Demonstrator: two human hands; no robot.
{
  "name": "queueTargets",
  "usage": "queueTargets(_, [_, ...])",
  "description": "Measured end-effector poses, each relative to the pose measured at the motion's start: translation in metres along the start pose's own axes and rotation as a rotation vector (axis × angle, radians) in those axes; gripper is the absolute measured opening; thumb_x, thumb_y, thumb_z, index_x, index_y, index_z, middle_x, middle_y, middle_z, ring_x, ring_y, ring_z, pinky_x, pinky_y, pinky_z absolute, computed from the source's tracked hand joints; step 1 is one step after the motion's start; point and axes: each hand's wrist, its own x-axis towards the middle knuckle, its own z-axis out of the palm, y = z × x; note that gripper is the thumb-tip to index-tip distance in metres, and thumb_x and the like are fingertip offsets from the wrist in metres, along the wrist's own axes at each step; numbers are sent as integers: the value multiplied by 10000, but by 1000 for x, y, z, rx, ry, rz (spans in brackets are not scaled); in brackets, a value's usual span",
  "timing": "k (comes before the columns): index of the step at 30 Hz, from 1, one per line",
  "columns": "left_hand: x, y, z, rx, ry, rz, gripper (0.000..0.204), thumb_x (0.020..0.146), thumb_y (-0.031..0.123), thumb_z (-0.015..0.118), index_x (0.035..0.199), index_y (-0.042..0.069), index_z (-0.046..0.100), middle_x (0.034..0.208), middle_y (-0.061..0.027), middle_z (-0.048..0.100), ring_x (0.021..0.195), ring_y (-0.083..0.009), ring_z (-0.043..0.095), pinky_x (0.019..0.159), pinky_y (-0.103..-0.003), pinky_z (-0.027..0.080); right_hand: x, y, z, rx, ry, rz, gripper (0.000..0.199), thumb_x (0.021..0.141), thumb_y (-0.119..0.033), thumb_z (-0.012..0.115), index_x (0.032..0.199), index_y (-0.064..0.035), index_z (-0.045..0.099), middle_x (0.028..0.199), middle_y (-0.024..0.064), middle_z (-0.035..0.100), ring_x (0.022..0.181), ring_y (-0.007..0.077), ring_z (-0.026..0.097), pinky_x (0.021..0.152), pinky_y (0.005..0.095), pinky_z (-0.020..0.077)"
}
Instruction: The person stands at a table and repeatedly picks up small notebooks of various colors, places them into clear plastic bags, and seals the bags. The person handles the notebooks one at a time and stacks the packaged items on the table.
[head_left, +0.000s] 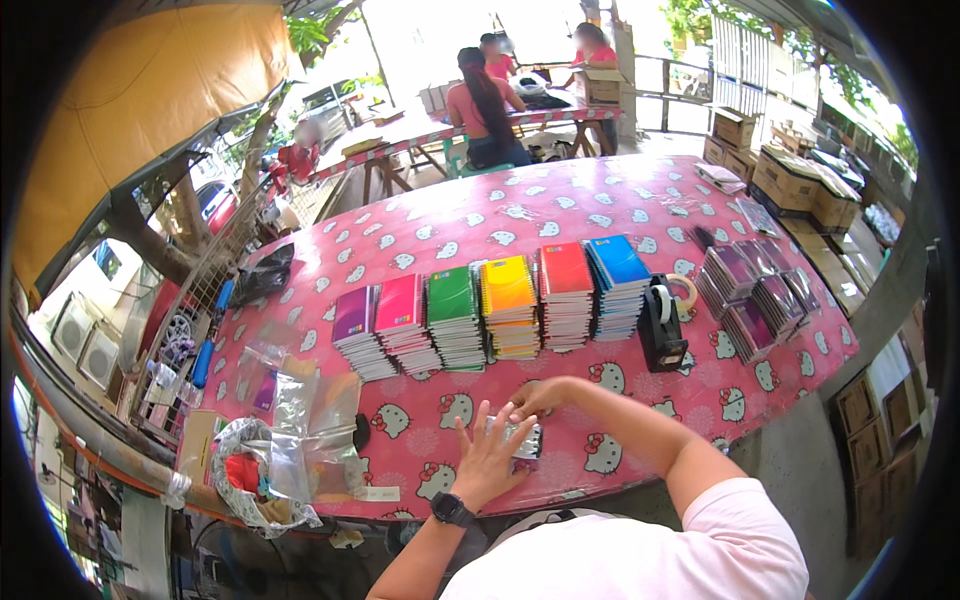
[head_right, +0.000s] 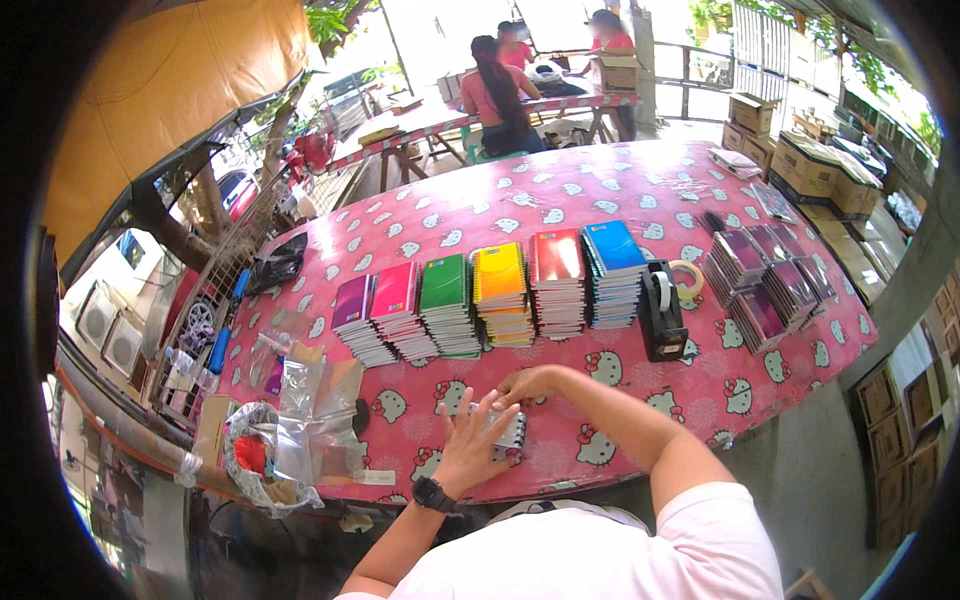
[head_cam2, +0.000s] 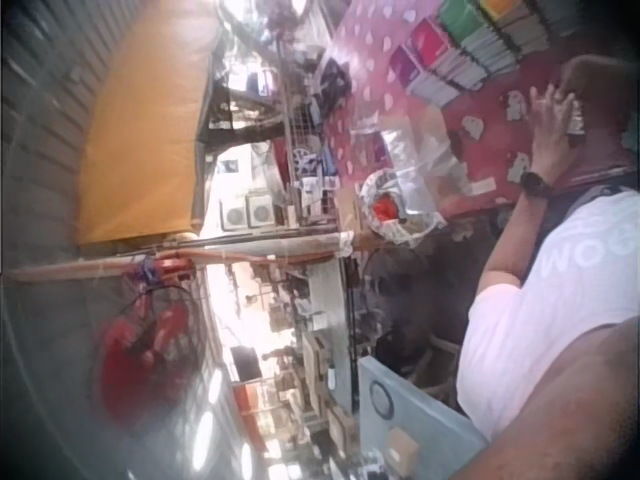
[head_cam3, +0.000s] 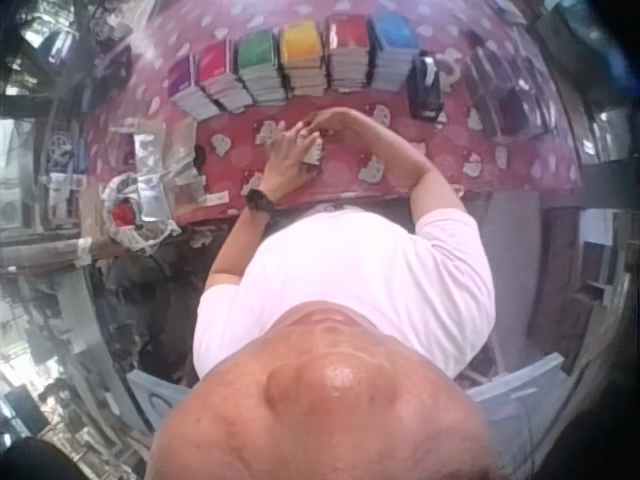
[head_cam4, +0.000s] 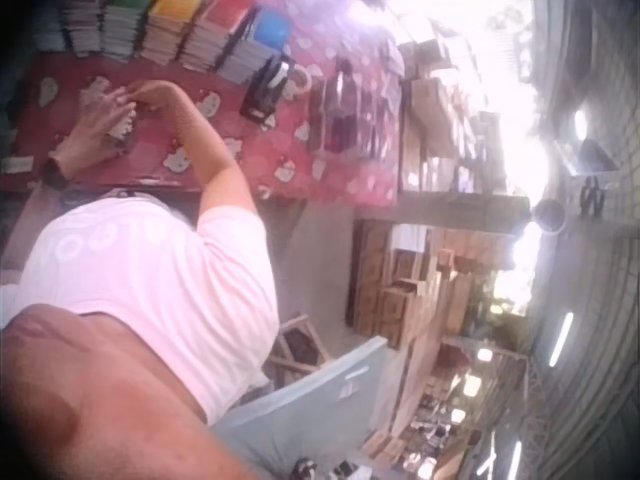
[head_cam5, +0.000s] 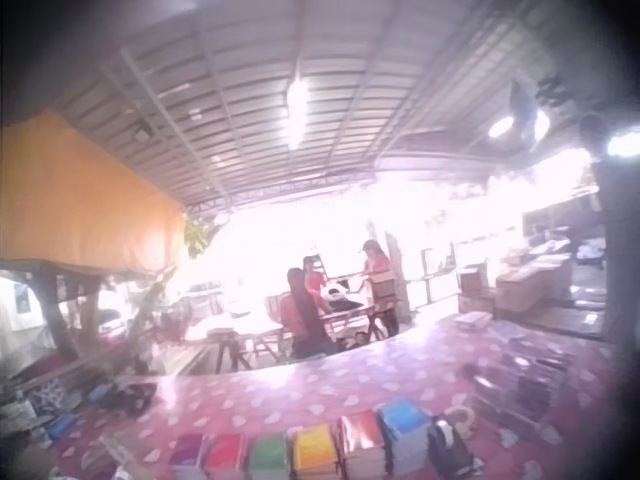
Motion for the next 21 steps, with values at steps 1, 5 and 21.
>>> queueTargets(1, [-2, 1, -1, 35, 1, 3, 854, 623, 382, 759, 1375, 253, 375, 1381, -95, 316, 1321, -350, 214, 1008, -695, 37, 4, 19, 10, 177, 38, 36, 392, 800, -477, 657, 745, -89, 622, 599, -50, 467, 536, 78, 427, 501, 253, 380])
queueTargets(5, [16, -4, -3, 115, 5, 131, 850, 607, 325, 781, 1353, 162, 407, 1305, -76, 445, 1246, -285, 375, 1032, -664, 33, -5, 92, 31, -157, 669, -275, 328, 768, -345, 706, 892, -58, 607, 665, 3, 559, 608, 118, 510, 574, 272, 445])
queueTargets(21, [141, 186, 25, -1057, 332, 78, 634, 774, 283, 711, 1299, 19, 471, 1341, -231, 429, 1233, -303, 437, 1000, -368, 358, -289, 84, 77, -622, 1799, -97, 1143, 441, -312, 837, 1378, 5, 263, 1218, 211, 417, 1150, 372, 387, 1001, 467, 298])
